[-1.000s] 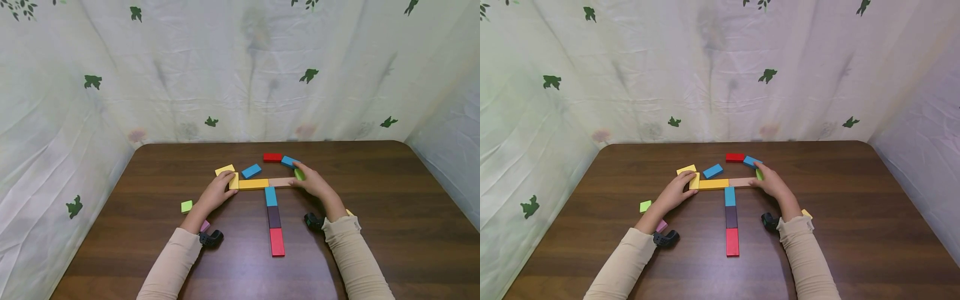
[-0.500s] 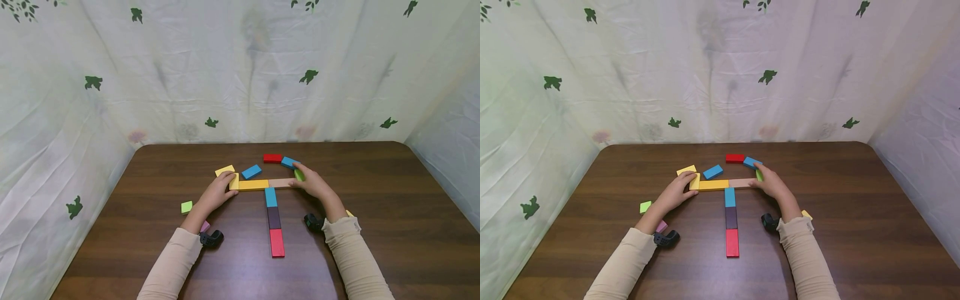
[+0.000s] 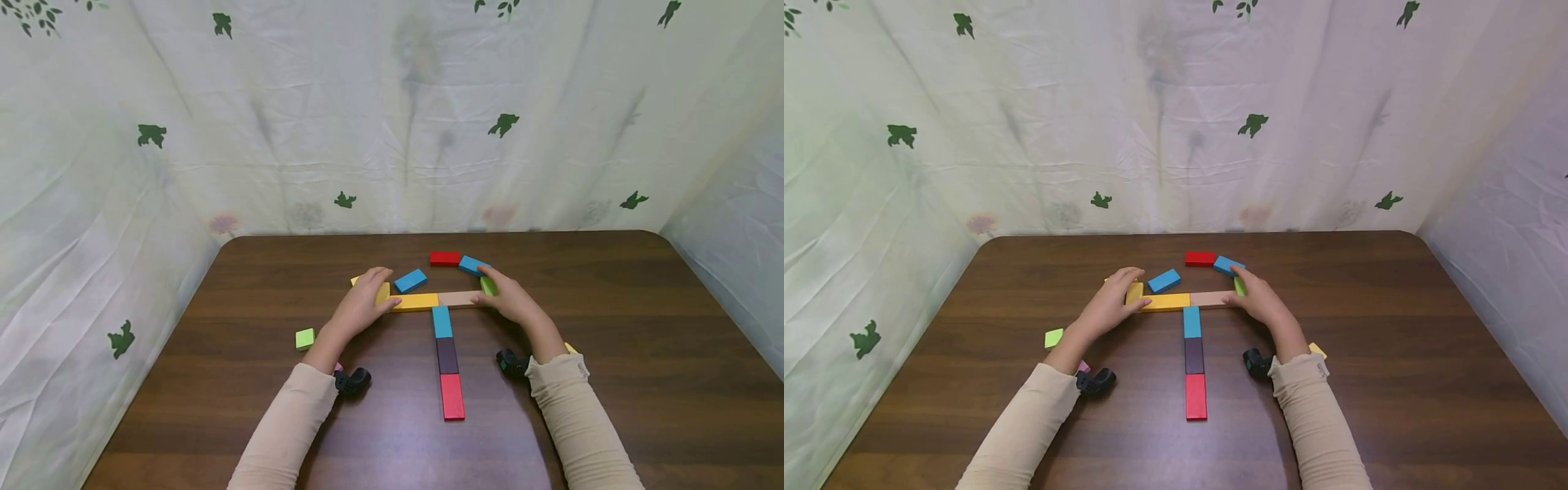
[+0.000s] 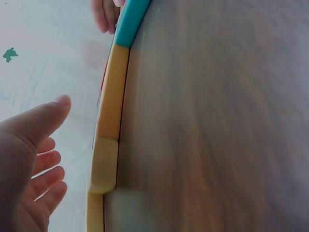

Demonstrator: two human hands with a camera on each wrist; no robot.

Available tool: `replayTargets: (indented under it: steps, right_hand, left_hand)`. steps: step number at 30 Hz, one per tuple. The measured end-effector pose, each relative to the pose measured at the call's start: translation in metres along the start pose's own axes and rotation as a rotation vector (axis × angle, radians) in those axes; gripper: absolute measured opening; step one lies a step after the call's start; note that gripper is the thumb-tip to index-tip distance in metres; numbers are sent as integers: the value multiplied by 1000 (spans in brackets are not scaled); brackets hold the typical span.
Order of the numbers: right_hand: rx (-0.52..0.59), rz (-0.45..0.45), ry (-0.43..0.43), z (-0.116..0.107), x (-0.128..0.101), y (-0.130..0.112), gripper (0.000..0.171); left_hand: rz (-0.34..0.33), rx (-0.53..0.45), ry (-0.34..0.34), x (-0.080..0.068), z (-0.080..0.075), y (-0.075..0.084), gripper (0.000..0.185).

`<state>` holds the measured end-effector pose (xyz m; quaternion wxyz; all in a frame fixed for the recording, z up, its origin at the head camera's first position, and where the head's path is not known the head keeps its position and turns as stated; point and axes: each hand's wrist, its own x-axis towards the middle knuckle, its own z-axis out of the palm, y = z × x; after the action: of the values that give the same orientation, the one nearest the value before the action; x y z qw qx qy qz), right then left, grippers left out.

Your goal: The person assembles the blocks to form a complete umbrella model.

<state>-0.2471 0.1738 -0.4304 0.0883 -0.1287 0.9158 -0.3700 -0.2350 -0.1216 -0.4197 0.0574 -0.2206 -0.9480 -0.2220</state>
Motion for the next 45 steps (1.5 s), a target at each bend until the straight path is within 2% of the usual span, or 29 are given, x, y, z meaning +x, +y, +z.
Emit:
replayTargets:
  steps: [6,11,21,34,45]
  right_hand:
    - [2,-3,-3,0,0,0,69]
    - [0,7,-6,0,0,-1,70]
    - [-4,18,-4,0,0,0,70]
    - [1,-9,1,0,0,1,68]
    - [-8,-3,-2,0,1,1,69]
  left_hand:
    - [-48,-54,16,14,6,6,57]
    - [-57,-111,16,25,9,10,53]
    - [-128,-136,-48,45,20,16,50]
    - [-185,-147,-94,52,28,13,43]
    - [-184,-130,-35,53,30,7,40]
